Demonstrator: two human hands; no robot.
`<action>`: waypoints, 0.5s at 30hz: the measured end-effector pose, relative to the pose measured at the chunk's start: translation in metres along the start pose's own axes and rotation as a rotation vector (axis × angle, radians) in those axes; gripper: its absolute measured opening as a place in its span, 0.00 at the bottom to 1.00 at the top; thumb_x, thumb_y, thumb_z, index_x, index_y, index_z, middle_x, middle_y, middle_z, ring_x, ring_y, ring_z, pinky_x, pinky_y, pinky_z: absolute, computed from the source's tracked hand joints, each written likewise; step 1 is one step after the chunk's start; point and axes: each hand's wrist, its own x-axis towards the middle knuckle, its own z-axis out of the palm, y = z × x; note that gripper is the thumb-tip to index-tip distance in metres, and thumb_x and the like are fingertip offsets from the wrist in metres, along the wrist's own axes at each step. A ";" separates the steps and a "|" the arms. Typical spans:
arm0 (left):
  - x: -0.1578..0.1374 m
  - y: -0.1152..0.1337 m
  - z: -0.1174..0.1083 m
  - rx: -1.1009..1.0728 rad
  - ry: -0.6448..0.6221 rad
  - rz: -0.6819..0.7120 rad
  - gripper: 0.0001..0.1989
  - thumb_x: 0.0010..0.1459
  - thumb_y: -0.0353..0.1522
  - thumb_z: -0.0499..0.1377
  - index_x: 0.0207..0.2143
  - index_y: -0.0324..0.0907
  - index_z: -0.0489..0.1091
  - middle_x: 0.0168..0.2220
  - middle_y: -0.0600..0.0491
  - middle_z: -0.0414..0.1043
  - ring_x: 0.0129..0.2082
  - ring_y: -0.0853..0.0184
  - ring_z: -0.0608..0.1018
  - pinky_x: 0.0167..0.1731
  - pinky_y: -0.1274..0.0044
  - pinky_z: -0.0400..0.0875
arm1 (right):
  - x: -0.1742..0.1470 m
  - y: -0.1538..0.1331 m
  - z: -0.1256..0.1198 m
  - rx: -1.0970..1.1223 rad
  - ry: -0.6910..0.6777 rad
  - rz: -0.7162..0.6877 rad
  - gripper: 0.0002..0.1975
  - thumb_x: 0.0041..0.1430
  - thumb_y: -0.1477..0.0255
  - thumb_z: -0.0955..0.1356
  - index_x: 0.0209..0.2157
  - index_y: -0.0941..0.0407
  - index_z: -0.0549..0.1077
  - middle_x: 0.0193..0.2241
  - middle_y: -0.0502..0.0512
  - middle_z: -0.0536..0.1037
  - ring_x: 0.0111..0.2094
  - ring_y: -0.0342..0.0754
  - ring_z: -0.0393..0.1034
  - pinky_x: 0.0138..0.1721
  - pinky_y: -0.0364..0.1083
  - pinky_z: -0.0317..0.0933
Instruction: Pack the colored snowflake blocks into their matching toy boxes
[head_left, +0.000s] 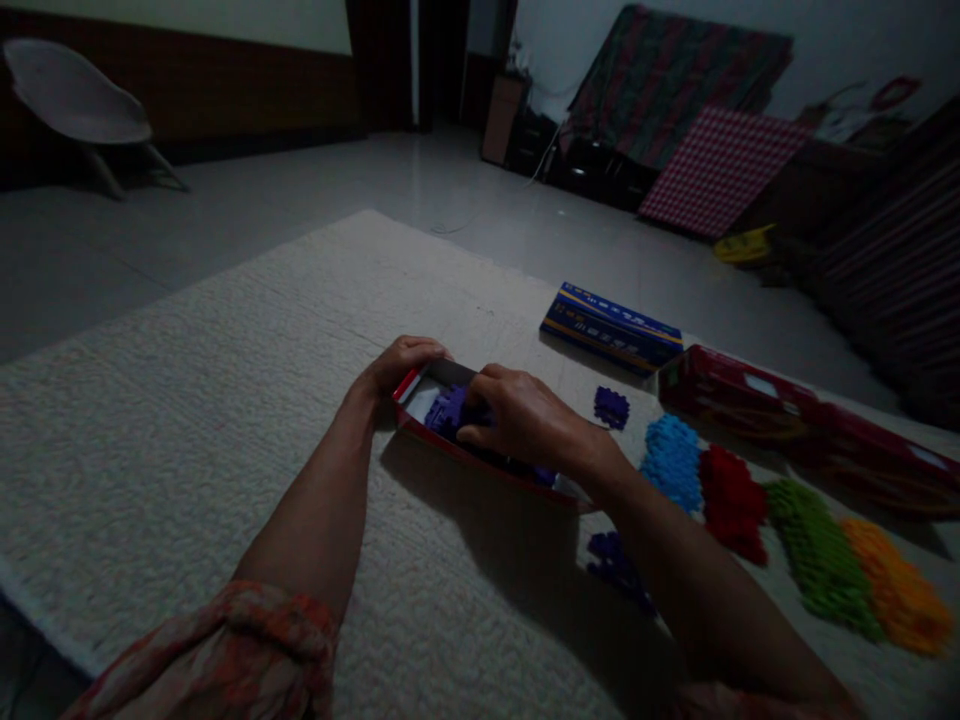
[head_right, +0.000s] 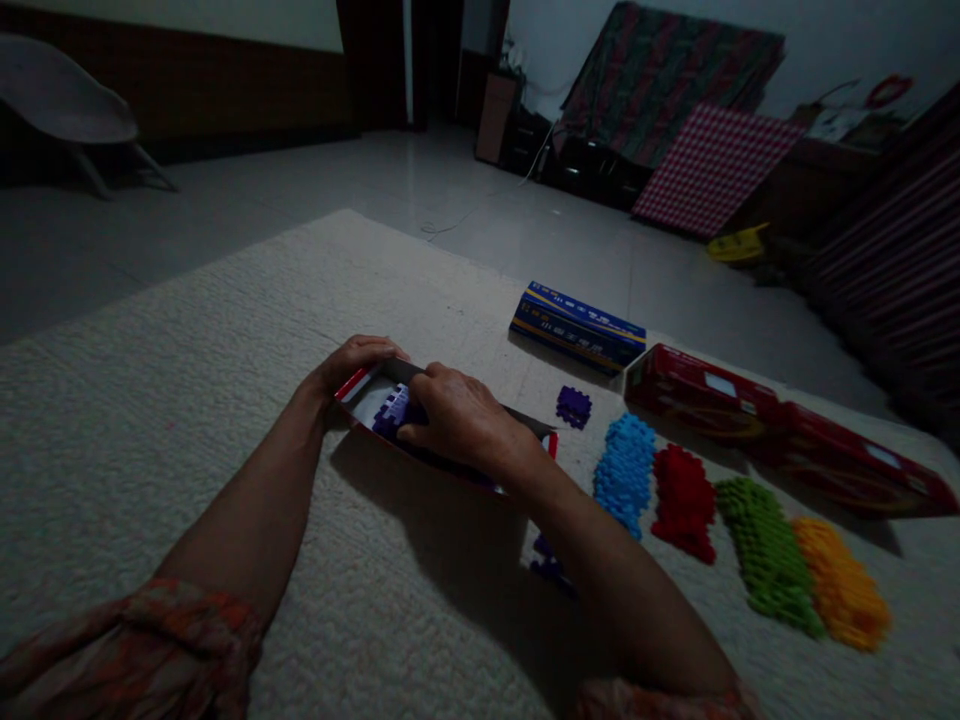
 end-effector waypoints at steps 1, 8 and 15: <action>0.000 0.000 0.000 -0.008 0.000 -0.004 0.11 0.50 0.39 0.65 0.28 0.40 0.79 0.26 0.51 0.76 0.27 0.65 0.75 0.30 0.73 0.68 | -0.004 0.004 -0.002 0.001 0.011 0.018 0.11 0.60 0.66 0.75 0.41 0.57 0.77 0.42 0.60 0.78 0.37 0.49 0.72 0.36 0.46 0.63; -0.001 -0.001 0.001 -0.060 0.005 -0.034 0.11 0.50 0.39 0.66 0.28 0.39 0.79 0.25 0.51 0.76 0.24 0.66 0.74 0.28 0.73 0.67 | -0.026 0.016 -0.003 -0.028 -0.058 0.094 0.12 0.56 0.66 0.77 0.39 0.56 0.77 0.40 0.59 0.78 0.35 0.49 0.72 0.35 0.47 0.63; -0.003 0.000 0.002 -0.049 0.012 -0.028 0.11 0.52 0.39 0.66 0.29 0.40 0.80 0.26 0.50 0.76 0.26 0.65 0.75 0.29 0.72 0.68 | -0.027 0.011 0.003 -0.056 -0.077 0.108 0.12 0.58 0.65 0.76 0.39 0.57 0.77 0.41 0.60 0.77 0.35 0.50 0.71 0.34 0.48 0.63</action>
